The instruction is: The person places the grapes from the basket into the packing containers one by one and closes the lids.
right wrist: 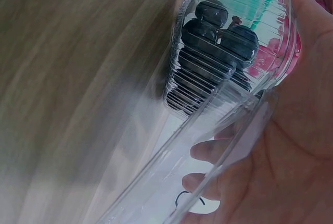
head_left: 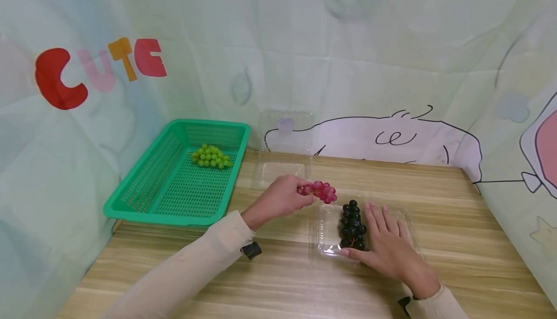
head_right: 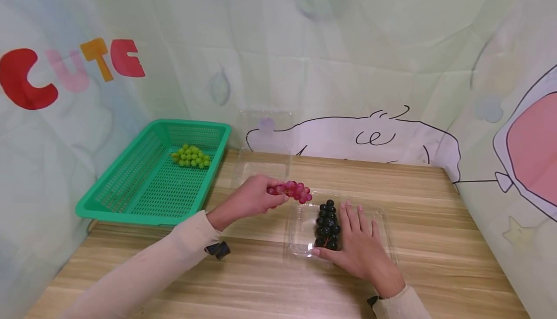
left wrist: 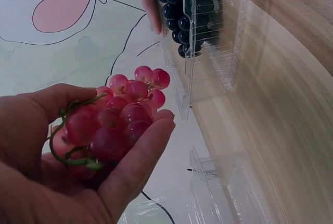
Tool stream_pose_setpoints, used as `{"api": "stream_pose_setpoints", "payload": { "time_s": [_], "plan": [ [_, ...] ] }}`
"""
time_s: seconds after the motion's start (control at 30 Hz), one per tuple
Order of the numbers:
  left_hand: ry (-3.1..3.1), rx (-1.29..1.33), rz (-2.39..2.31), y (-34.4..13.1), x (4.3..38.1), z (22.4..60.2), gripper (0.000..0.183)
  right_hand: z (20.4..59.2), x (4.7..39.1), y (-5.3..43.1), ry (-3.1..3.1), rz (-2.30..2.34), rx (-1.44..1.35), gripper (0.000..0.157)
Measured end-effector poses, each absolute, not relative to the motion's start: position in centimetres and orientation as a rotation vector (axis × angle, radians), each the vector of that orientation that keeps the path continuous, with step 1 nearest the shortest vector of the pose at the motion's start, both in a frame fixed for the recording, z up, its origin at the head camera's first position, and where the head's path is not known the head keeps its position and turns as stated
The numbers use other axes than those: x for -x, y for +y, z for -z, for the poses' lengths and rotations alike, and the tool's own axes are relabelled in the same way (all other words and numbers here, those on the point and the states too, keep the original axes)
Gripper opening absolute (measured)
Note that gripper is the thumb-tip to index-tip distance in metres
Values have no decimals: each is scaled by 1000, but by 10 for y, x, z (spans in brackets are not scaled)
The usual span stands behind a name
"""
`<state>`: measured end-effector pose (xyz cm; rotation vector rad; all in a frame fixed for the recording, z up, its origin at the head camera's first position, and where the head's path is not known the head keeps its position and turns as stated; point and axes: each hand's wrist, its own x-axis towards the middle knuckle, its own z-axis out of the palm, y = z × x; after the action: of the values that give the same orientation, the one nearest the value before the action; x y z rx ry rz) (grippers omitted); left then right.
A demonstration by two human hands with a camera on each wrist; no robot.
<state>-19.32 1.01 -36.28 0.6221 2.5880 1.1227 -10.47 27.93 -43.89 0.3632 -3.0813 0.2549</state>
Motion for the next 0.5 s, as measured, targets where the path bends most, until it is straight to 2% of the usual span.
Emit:
{"api": "stream_pose_setpoints", "payload": {
  "time_s": [0.27,0.5],
  "plan": [
    [2627,-589,-1048,17,192,359,30,438,105,279,-3089,-265,-364,122],
    [2632,-617,-1013,24,192,356,33,439,106,280,-3090,-267,-364,123]
  ]
}}
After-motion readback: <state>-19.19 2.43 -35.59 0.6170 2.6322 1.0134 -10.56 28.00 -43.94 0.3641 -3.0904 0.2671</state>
